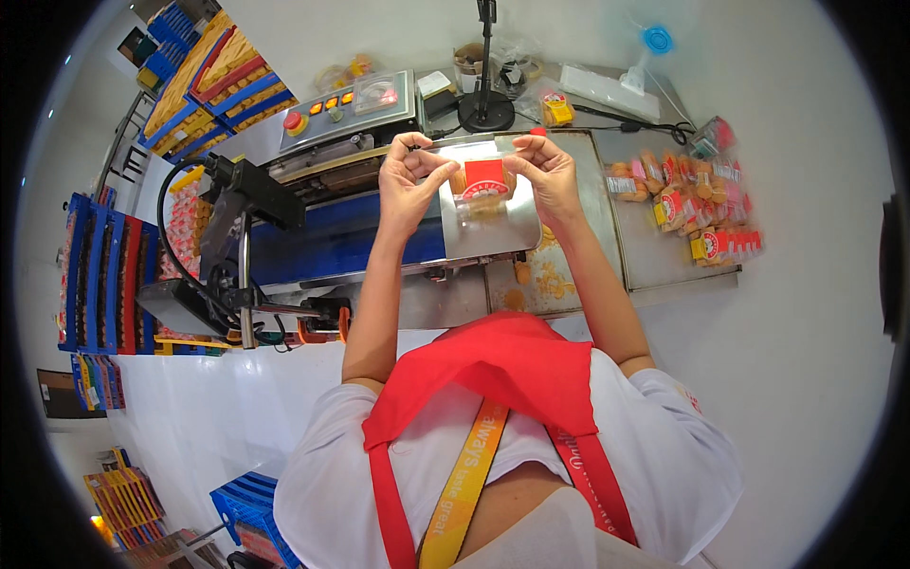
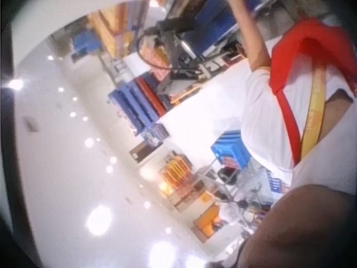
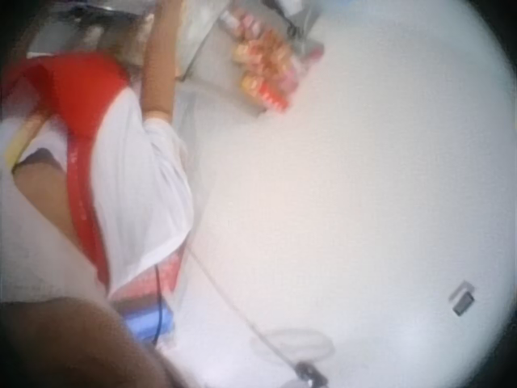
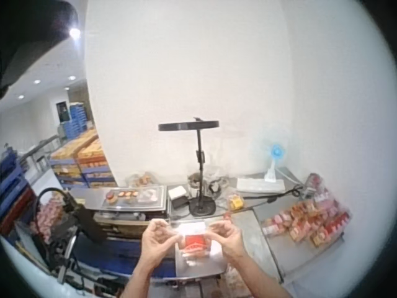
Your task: The person places round cookies into clear plastic bags, seals them, and arranges the packaged cookies on a metal tray. The person repeats this process multiple times, handling cookies and packaging materials by hand.
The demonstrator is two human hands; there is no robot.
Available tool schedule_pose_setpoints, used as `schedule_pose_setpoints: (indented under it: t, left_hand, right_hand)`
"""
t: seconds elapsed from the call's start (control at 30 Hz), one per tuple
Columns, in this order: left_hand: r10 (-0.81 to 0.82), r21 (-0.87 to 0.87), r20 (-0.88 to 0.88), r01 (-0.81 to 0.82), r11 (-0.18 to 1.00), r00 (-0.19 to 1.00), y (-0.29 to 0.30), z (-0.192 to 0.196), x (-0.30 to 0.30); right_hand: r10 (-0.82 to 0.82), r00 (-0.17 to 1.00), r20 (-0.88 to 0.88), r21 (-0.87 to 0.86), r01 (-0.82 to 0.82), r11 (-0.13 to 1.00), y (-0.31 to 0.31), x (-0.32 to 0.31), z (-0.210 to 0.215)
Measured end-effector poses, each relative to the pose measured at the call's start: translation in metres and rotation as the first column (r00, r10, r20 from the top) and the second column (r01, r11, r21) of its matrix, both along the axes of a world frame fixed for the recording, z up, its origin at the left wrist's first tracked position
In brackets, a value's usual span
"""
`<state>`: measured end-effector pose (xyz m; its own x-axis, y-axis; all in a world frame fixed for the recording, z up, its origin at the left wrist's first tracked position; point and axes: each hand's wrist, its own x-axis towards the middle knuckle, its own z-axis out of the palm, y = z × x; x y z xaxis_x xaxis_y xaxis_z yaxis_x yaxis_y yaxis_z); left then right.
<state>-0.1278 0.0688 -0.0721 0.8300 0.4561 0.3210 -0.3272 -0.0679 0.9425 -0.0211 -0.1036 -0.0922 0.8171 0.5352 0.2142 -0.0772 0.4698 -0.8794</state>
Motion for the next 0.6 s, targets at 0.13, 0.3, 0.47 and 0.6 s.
schedule_pose_setpoints:
  t: [0.13, 0.3, 0.47, 0.6]
  left_hand:
    - [0.177, 0.277, -0.194, -0.119, 0.953, 0.965, 0.019, 0.007, 0.009]
    - [0.468, 0.830, -0.218, -0.090, 0.551, 0.857, 0.041, -0.026, 0.073]
    - [0.553, 0.886, -0.265, -0.028, 0.464, 0.790, 0.051, -0.043, 0.083]
    - [0.554, 0.870, -0.289, -0.026, 0.492, 0.781, 0.055, -0.050, 0.086]
  right_hand:
    - [0.021, 0.998, 0.058, -0.220, -0.008, 0.975, 0.020, 0.022, 0.004]
    - [-0.143, 0.980, 0.137, -0.552, 0.195, 0.811, 0.068, 0.099, -0.079]
    - [-0.030, 0.883, 0.469, -0.682, 0.384, 0.622, 0.081, 0.092, -0.068]
    - [0.137, 0.664, 0.735, -0.614, 0.566, 0.550, 0.082, 0.079, -0.046]
